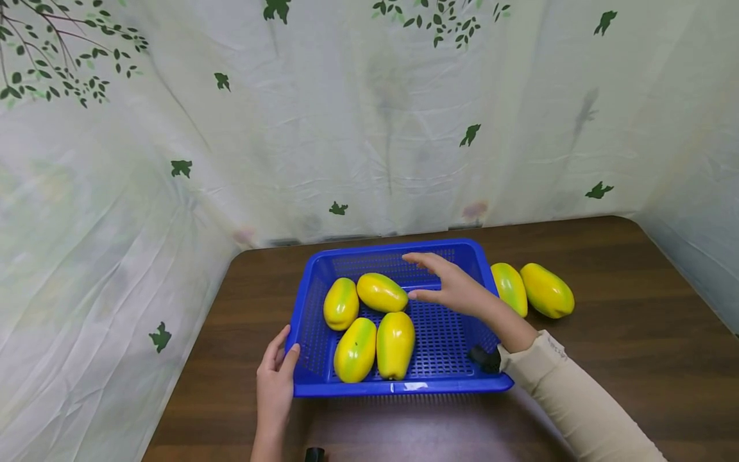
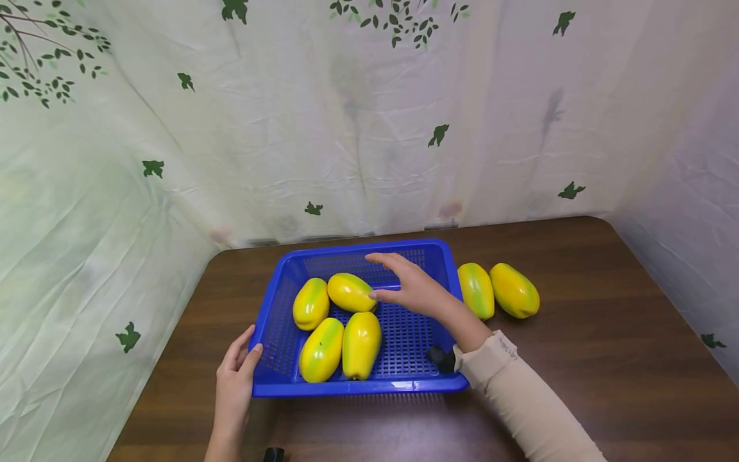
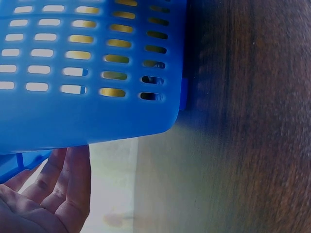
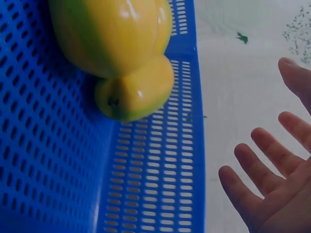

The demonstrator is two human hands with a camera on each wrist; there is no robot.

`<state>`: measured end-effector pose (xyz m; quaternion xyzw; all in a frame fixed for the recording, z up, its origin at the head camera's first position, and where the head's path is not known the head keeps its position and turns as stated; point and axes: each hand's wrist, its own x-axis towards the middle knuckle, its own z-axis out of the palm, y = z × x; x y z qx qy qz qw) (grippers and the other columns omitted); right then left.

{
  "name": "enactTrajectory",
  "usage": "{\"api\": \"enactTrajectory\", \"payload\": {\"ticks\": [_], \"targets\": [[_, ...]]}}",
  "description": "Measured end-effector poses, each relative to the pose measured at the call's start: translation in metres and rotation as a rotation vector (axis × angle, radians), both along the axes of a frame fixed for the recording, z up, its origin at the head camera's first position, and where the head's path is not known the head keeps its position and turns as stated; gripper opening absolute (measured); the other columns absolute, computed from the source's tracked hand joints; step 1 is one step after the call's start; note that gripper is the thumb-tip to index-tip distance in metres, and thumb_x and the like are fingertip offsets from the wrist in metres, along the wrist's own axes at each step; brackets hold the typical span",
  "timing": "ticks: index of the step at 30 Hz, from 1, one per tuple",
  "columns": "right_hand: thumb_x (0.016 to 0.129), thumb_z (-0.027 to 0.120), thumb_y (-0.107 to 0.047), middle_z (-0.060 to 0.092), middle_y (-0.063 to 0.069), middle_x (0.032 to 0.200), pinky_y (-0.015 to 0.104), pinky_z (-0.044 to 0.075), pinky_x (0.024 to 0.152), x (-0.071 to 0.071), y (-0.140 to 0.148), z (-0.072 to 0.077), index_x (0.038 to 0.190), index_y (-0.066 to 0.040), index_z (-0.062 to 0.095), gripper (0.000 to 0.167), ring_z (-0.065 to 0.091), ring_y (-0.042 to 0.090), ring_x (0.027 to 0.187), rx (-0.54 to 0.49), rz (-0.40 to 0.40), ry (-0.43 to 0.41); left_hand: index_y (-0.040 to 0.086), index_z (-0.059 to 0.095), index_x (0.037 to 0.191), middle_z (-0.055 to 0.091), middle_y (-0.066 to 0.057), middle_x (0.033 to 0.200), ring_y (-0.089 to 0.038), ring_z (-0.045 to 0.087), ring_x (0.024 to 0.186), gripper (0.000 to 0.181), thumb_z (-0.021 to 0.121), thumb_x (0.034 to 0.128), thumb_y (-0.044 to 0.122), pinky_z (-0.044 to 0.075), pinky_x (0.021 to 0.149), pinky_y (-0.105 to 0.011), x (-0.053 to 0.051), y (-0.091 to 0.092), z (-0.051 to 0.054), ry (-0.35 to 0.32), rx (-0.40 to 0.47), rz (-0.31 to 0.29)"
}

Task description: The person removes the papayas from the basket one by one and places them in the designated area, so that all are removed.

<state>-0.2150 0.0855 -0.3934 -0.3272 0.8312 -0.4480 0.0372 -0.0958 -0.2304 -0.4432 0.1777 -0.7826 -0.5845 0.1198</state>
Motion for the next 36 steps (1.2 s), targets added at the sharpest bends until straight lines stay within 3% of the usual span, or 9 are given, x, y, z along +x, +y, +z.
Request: {"api": "enactTrajectory", "payload": {"ticks": [19, 27, 36], "targets": [[0.083, 0.066, -0.025, 0.038, 0.006, 0.135, 0.049, 0.034, 0.092, -0.004, -0.014, -0.027, 0.135, -0.012, 0.038, 0.061, 0.039, 0.032, 0.118, 0.081, 0.183, -0.246, 0.019, 0.049, 0.130, 0.057, -0.017, 0.111, -0.017, 0.057, 0.084, 0.039, 0.052, 0.0916, 0.026, 0.048, 0.069, -0.023, 0.000, 0.000, 0.001, -0.005, 0.002, -0.005], [0.082, 0.066, -0.029, 0.042, 0.005, 0.133, 0.046, 0.035, 0.093, -0.001, -0.018, -0.032, 0.134, -0.013, 0.041, 0.060, 0.040, 0.030, 0.117, 0.157, 0.239, -0.292, 0.020, 0.047, 0.131, 0.055, -0.016, 0.115, -0.020, 0.054, 0.088, 0.040, 0.051, 0.0921, 0.028, 0.048, 0.073, -0.026, 0.000, 0.000, 0.002, -0.033, -0.022, -0.016], [0.082, 0.066, -0.031, 0.039, 0.003, 0.136, 0.041, 0.029, 0.098, -0.002, -0.021, -0.036, 0.135, -0.013, 0.040, 0.062, 0.035, 0.022, 0.123, 0.260, 0.303, -0.271, 0.020, 0.046, 0.132, 0.054, -0.015, 0.118, -0.021, 0.054, 0.092, 0.041, 0.050, 0.0923, 0.029, 0.047, 0.076, -0.028, 0.000, 0.001, 0.003, -0.039, -0.024, -0.018]]}}
